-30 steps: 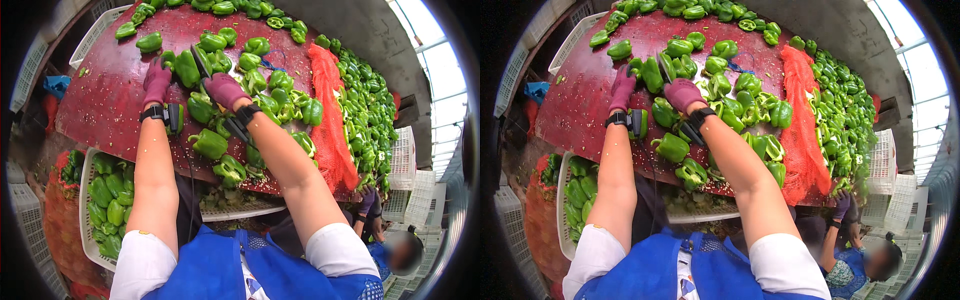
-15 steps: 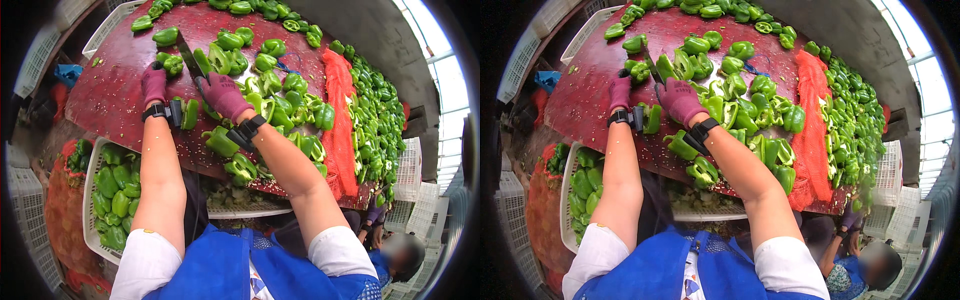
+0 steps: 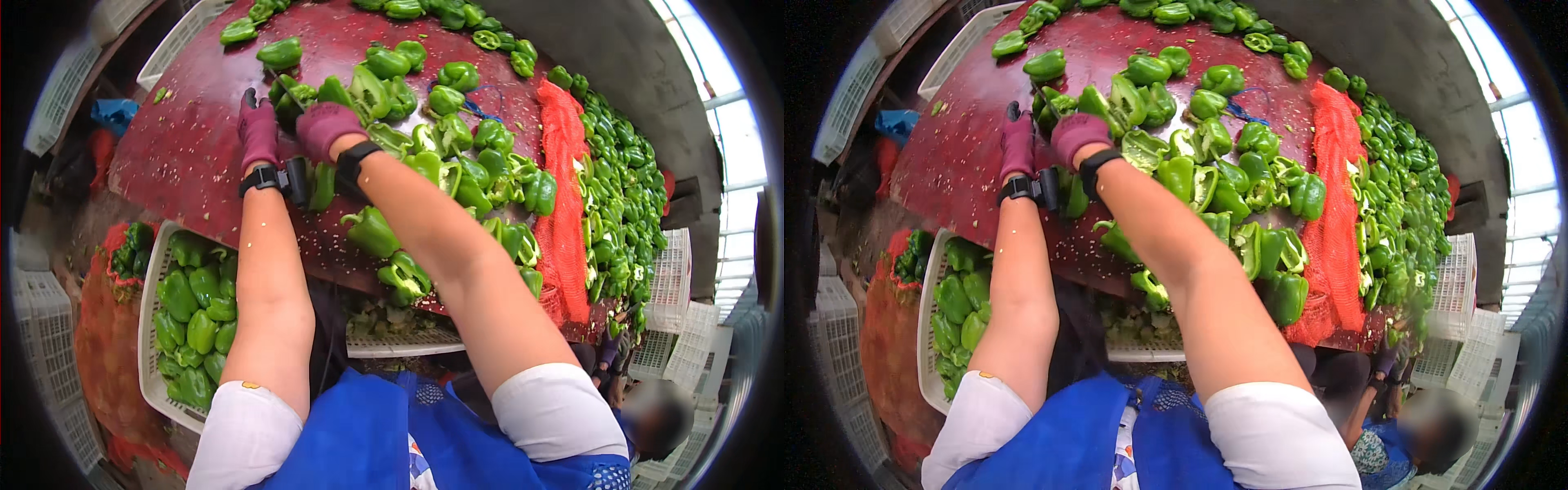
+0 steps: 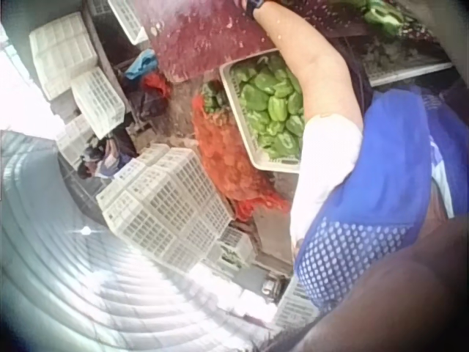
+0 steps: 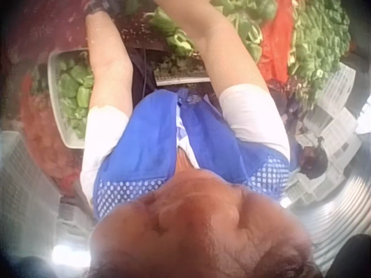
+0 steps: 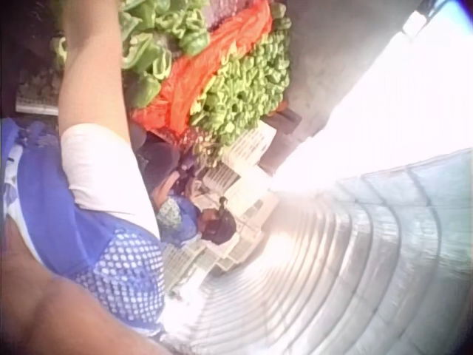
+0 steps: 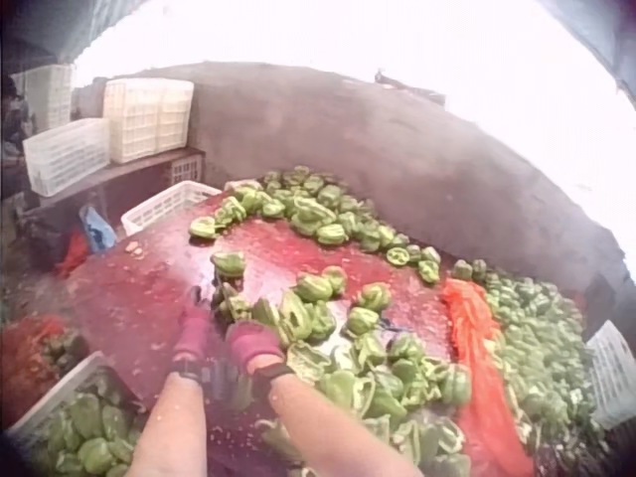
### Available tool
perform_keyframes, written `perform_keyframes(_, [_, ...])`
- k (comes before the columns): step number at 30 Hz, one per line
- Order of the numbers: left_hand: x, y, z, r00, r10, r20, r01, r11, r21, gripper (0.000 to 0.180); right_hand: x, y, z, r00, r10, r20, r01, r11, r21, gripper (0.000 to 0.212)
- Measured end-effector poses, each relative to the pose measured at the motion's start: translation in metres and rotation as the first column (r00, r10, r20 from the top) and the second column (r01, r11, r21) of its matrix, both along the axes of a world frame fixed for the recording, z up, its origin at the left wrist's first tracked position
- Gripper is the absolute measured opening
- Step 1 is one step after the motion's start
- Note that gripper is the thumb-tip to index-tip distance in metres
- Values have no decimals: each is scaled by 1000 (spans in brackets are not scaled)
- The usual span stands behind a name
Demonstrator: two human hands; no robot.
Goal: The recorder is deseeded and cutting green bell peppers on a table using a kitchen knife.
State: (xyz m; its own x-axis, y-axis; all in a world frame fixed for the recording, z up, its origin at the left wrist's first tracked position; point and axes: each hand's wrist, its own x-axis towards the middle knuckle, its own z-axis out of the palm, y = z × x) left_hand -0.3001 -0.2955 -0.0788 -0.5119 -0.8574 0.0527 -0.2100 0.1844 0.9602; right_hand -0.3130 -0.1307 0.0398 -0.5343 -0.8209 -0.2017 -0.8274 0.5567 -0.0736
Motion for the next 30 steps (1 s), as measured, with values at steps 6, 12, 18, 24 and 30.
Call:
perform_keyframes(6, [3, 20, 44, 857, -189, 479, 249, 966, -66, 49, 22, 69, 12, 869, -299, 393, 433, 846, -312, 45])
perform_keyframes(12, [22, 40, 89, 670, -192, 717, 355, 931, -83, 53, 16, 152, 50, 836, -427, 344, 545, 582, -604, 36])
perform_keyframes(18, [17, 53, 96, 836, 14, 548, 244, 886, -395, 58, -69, 257, 47, 846, -531, 45, 485, 734, -476, 31])
perform_keyframes(24, [15, 61, 109, 881, -35, 472, 261, 868, -422, 57, -101, 277, 38, 858, -513, -21, 411, 711, -571, 35])
perform_keyframes(30, [7, 66, 107, 886, -86, 456, 291, 868, -402, 57, -132, 270, 21, 844, -527, 97, 532, 846, -28, 45])
